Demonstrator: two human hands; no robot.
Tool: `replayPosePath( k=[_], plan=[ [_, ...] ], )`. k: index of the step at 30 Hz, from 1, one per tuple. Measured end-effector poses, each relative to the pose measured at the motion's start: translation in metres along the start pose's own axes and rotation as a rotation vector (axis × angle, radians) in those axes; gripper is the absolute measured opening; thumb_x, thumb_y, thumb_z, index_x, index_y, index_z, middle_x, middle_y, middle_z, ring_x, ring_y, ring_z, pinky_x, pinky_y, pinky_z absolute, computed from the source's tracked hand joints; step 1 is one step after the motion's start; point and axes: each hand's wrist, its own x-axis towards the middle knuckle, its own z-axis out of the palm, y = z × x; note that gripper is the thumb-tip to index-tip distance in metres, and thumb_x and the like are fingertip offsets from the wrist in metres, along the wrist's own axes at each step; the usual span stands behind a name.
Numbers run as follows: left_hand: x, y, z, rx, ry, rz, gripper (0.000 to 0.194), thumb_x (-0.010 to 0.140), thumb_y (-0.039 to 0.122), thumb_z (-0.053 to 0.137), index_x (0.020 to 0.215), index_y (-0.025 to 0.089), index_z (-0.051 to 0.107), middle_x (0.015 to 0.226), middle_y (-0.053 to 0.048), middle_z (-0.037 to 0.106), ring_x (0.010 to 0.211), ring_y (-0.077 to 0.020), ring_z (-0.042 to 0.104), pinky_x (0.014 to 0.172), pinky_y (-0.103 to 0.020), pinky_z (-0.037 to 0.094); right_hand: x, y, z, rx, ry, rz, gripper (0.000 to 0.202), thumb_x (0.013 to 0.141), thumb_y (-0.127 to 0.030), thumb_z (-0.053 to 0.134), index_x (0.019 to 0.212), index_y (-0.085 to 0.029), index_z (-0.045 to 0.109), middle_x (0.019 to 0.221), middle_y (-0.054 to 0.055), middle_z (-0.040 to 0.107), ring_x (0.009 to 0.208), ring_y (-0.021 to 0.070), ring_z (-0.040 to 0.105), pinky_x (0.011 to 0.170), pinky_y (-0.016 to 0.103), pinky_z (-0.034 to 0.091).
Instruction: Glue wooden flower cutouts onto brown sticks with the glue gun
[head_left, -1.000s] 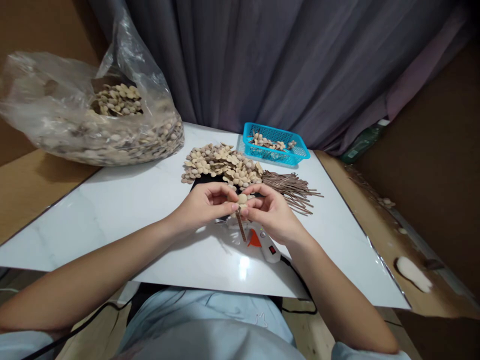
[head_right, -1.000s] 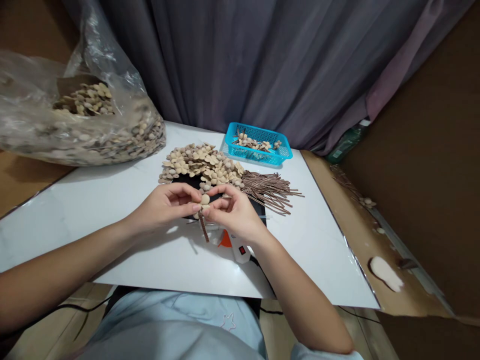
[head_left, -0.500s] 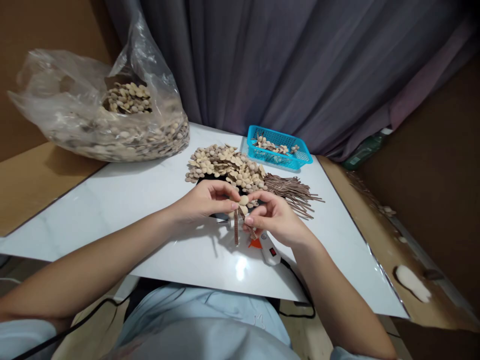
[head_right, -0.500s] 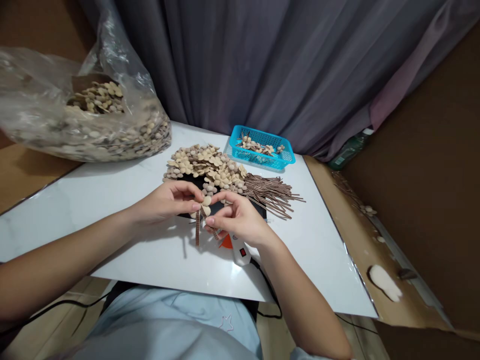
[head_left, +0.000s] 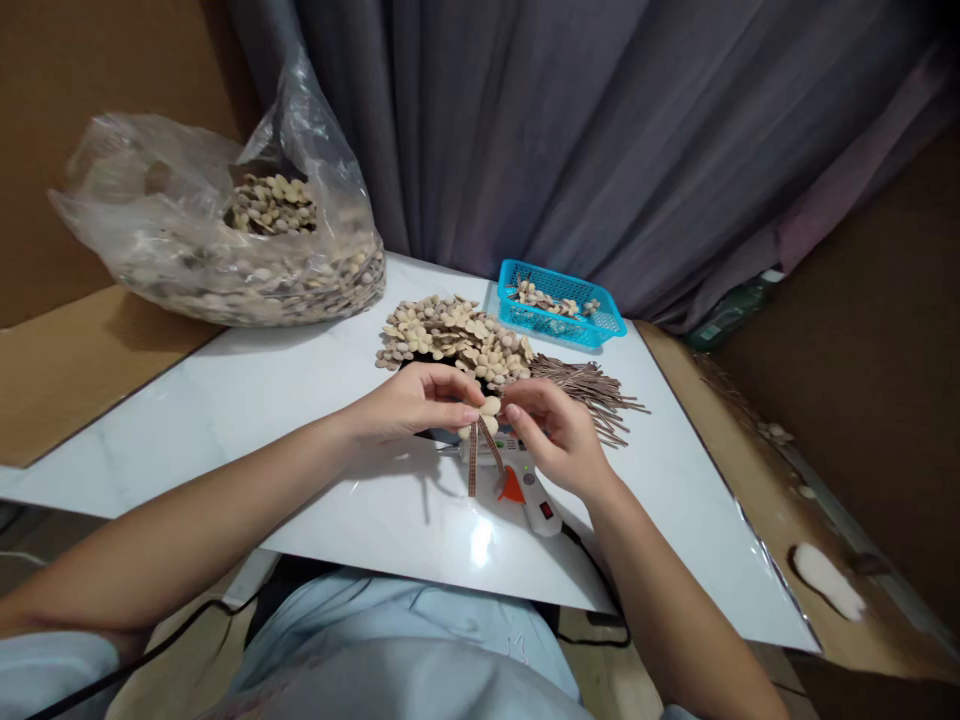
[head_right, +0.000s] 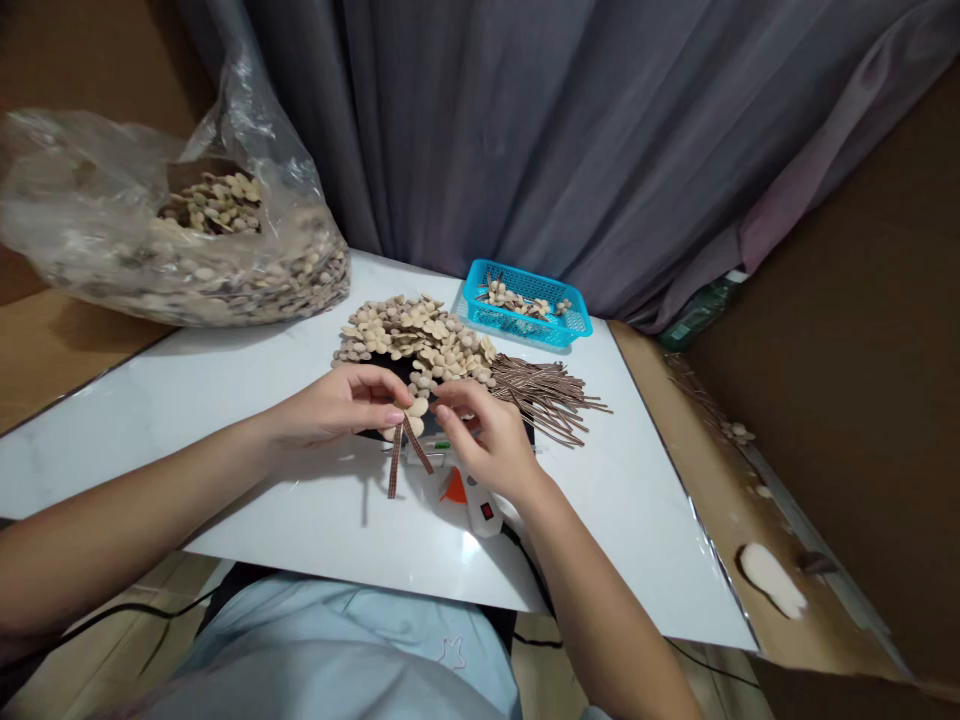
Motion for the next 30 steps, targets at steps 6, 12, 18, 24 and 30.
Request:
replayPosePath(
  k=[6, 12, 18, 24, 30],
  plan=[
    [-0.004, -0.001, 0.005, -0.017, -0.052, -0.013, 0.027, 0.067, 0.025, 0.078, 0.088, 0.015, 0.063, 0.072, 0.002, 0.064, 0.062, -0.008, 0.06, 0.06, -0.019, 0.05, 0.003, 0.001, -0.001, -0.285, 0.018, -0.573, 0.021, 0.082, -0.009, 0.06, 0.097, -0.022, 0.064, 0.103, 0.01, 0.064, 0.094, 0.0191, 0.063, 0.075, 0.032, 0.055],
    [-0.005, -0.002, 0.002, 0.27, 0.032, 0.212, 0.026, 0.079, 0.038, 0.065, 0.091, 0.014, 0.068, 0.088, -0.007, 0.068, 0.076, -0.0152, 0.064, 0.065, -0.024, 0.052, 0.0, -0.002, 0.006, -0.091, 0.073, -0.243, 0.009, 0.084, -0.016, 0.06, 0.089, -0.02, 0.066, 0.084, 0.005, 0.07, 0.073, 0.0157, 0.065, 0.061, 0.026, 0.053],
    [-0.011, -0.006, 0.01, 0.396, 0.107, 0.267, 0.025, 0.068, 0.03, 0.075, 0.086, 0.013, 0.069, 0.08, -0.006, 0.07, 0.07, -0.0157, 0.065, 0.066, -0.025, 0.053, 0.002, -0.004, 0.016, 0.434, 0.166, 0.226, 0.023, 0.068, -0.026, 0.079, 0.085, -0.02, 0.066, 0.069, -0.001, 0.067, 0.06, 0.0113, 0.061, 0.053, 0.021, 0.049],
    [-0.011, -0.007, 0.019, 0.178, 0.123, 0.126, 0.02, 0.072, 0.032, 0.073, 0.075, 0.012, 0.07, 0.067, -0.005, 0.071, 0.06, -0.0138, 0.065, 0.057, -0.023, 0.052, 0.004, -0.006, 0.019, 0.742, 0.18, 0.314, 0.033, 0.065, -0.019, 0.081, 0.09, -0.021, 0.059, 0.067, -0.004, 0.068, 0.058, 0.0082, 0.062, 0.058, 0.02, 0.051],
    [-0.008, -0.009, 0.019, 0.182, 0.135, 0.134, 0.018, 0.076, 0.032, 0.07, 0.077, 0.013, 0.07, 0.07, -0.003, 0.07, 0.062, -0.0112, 0.063, 0.061, -0.02, 0.05, 0.002, -0.005, 0.024, 0.798, 0.205, 0.341, 0.032, 0.068, -0.017, 0.078, 0.091, -0.021, 0.056, 0.066, -0.005, 0.068, 0.056, 0.007, 0.061, 0.056, 0.018, 0.05]
  ],
)
